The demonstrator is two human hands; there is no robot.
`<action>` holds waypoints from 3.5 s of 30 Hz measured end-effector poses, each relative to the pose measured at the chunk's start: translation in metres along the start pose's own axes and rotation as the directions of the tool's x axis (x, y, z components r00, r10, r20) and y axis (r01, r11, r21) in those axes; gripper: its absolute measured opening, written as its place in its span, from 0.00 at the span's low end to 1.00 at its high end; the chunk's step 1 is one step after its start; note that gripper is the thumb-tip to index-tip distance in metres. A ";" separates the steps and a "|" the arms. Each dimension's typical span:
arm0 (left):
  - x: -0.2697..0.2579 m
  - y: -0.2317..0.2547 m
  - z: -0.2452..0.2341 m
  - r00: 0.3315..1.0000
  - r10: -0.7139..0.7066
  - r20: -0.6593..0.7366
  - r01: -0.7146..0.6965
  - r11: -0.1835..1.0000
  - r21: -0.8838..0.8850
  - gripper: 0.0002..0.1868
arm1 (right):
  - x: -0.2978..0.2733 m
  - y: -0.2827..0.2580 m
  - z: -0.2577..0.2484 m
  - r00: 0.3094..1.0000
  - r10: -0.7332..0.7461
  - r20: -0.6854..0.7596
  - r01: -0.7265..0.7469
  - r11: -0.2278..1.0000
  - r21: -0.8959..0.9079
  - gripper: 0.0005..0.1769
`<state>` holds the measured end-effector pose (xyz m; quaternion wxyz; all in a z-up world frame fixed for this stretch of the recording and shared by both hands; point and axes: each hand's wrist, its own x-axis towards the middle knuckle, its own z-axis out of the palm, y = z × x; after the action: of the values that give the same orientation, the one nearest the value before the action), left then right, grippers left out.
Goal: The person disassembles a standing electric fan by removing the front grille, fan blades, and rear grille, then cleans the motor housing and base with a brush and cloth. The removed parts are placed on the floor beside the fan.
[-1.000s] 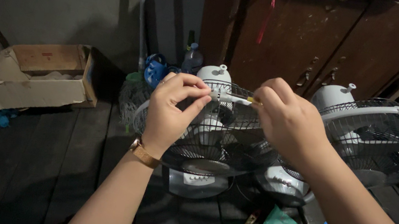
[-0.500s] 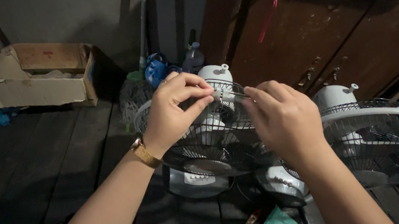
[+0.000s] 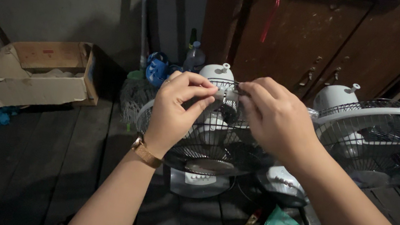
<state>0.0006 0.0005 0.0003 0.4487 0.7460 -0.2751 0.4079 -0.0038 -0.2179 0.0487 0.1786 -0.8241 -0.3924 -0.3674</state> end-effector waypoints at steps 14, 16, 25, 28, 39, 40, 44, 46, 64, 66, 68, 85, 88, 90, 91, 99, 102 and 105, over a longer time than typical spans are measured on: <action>-0.002 0.006 0.003 0.998 0.005 -0.061 -0.003 0.999 0.041 0.09 | 0.000 0.004 0.007 0.998 -0.050 -0.039 0.045 0.991 -0.124 0.07; -0.002 0.007 0.003 0.998 0.004 -0.063 -0.002 0.999 0.044 0.09 | -0.001 0.002 0.007 0.996 -0.061 -0.062 0.050 0.987 -0.155 0.06; 0.001 0.009 0.003 1.000 0.009 -0.025 -0.008 0.999 0.044 0.09 | 0.003 0.000 -0.001 0.997 -0.080 -0.019 0.076 0.983 -0.168 0.07; 0.001 0.007 0.002 1.000 -0.001 -0.012 0.001 0.999 0.054 0.09 | 0.006 0.002 -0.002 0.999 -0.012 0.036 0.015 0.998 -0.062 0.05; 0.000 0.004 0.001 1.000 0.010 -0.006 -0.010 0.997 0.080 0.08 | 0.014 0.018 -0.001 0.992 0.010 0.123 -0.031 0.986 0.164 0.06; 0.000 0.004 0.001 1.000 0.014 -0.005 -0.013 0.997 0.081 0.08 | 0.014 0.018 -0.001 0.994 -0.006 0.113 -0.013 0.986 0.168 0.06; -0.001 0.005 0.000 1.000 0.012 0.000 -0.012 0.997 0.080 0.08 | 0.011 0.018 0.001 0.996 0.002 0.093 -0.021 0.979 0.203 0.05; -0.002 0.006 -0.001 1.000 0.008 -0.005 -0.008 0.997 0.074 0.08 | 0.009 0.016 0.003 0.997 0.019 0.073 -0.035 0.975 0.220 0.05; -0.001 0.003 -0.001 1.000 0.028 -0.009 -0.027 0.996 0.079 0.09 | 0.017 0.012 0.001 0.991 -0.006 0.137 0.003 1.000 0.022 0.05; -0.001 0.003 -0.001 1.000 0.020 -0.012 -0.019 0.997 0.077 0.09 | 0.017 0.011 -0.004 0.989 -0.015 0.148 0.007 0.998 0.056 0.09; -0.001 0.003 -0.001 0.999 0.040 -0.010 -0.039 0.995 0.090 0.08 | 0.016 0.011 -0.008 0.988 -0.033 0.150 0.020 0.996 0.090 0.12; 0.004 0.005 0.002 0.999 0.048 -0.013 -0.047 0.999 0.024 0.09 | -0.018 0.036 -0.012 0.978 0.162 0.135 -0.164 0.986 0.010 0.08; 0.006 0.006 0.004 0.998 0.069 -0.012 -0.069 0.997 0.021 0.09 | -0.021 0.038 -0.014 0.944 0.273 0.184 -0.288 0.956 0.061 0.10; 0.006 0.006 0.004 0.998 0.063 -0.015 -0.063 0.998 0.028 0.09 | -0.024 0.039 -0.018 0.950 0.259 0.175 -0.286 0.946 0.152 0.15; 0.006 0.006 0.003 0.998 0.063 -0.015 -0.063 0.998 0.032 0.09 | -0.026 0.039 -0.019 0.949 0.272 0.162 -0.297 0.942 0.154 0.15; 0.007 0.013 -0.009 0.998 0.056 -0.020 -0.055 0.998 0.038 0.08 | -0.027 0.014 -0.020 0.909 0.375 0.183 -0.392 0.917 0.071 0.20; 0.000 0.008 -0.016 0.997 0.074 0.019 -0.076 0.993 0.086 0.11 | -0.022 0.006 -0.018 0.927 0.341 0.159 -0.359 0.928 0.104 0.20; -0.031 -0.012 -0.041 0.996 0.059 0.065 -0.073 0.964 0.255 0.18 | -0.019 0.003 -0.016 0.944 0.294 0.151 -0.315 0.939 0.139 0.19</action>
<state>-0.0207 0.0439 -0.0213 0.3265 0.7996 -0.2574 0.4333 -0.0166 -0.2391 0.0454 0.2739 -0.8797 -0.2988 -0.2486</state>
